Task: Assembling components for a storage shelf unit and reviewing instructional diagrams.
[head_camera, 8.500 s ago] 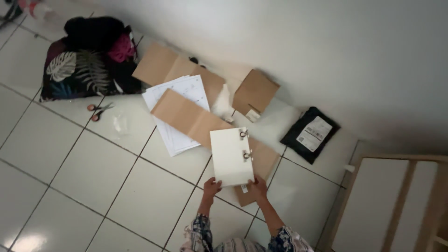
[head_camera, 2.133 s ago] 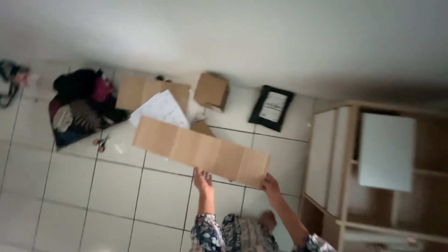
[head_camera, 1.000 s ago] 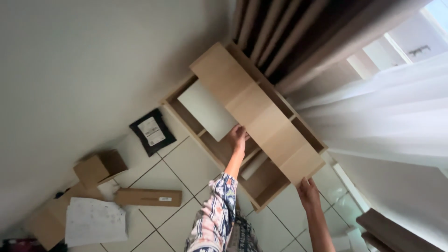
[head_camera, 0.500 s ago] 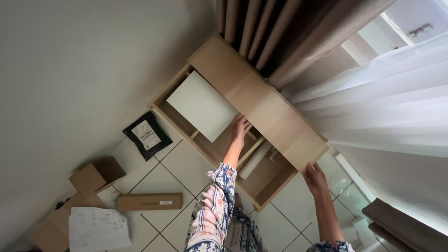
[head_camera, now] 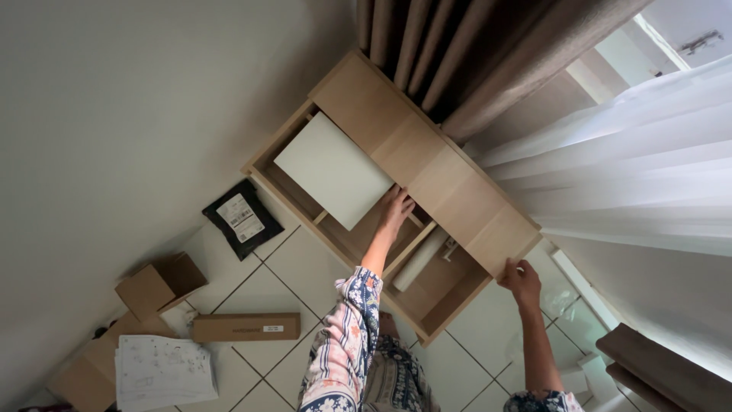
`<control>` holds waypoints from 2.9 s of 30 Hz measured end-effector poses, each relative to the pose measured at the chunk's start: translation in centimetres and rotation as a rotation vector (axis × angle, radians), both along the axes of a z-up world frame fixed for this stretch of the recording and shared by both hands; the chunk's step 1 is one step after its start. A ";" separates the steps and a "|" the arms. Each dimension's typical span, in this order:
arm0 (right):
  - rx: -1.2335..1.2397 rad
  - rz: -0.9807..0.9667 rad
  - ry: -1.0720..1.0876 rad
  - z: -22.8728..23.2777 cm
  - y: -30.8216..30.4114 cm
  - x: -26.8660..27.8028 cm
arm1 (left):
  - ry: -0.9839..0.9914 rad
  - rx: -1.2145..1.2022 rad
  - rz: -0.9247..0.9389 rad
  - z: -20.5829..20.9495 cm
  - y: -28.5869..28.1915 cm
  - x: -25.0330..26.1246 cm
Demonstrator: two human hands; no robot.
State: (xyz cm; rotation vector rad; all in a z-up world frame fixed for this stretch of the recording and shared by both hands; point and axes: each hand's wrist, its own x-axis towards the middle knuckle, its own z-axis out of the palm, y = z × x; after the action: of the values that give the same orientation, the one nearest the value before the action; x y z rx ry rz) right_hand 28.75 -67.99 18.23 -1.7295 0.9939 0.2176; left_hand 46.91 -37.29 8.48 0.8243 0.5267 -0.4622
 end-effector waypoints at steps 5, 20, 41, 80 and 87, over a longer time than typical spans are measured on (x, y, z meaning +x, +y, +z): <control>-0.244 0.242 0.149 -0.1 -0.2 0.5 | -0.002 -0.015 -0.009 0.8 0.5 -0.1; -0.048 0.189 0.120 -3.6 -3.1 0.4 | -0.059 0.002 -0.194 2.7 0.2 -1.2; -0.111 0.234 0.208 -0.3 -1.4 1.2 | -0.084 -0.071 -0.150 6.6 1.0 -3.2; -0.354 1.660 -0.588 -16.8 66.8 -25.3 | 0.505 0.465 1.444 -15.8 45.8 -59.9; -0.443 1.793 -0.486 -31.3 71.2 -29.0 | 0.666 0.404 1.398 -25.6 49.1 -65.4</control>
State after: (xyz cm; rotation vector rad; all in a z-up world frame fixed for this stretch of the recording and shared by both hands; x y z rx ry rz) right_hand -0.23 3.25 -13.11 -2.4200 -1.1520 0.6599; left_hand -18.49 11.79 -17.11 0.4794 1.6678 0.7274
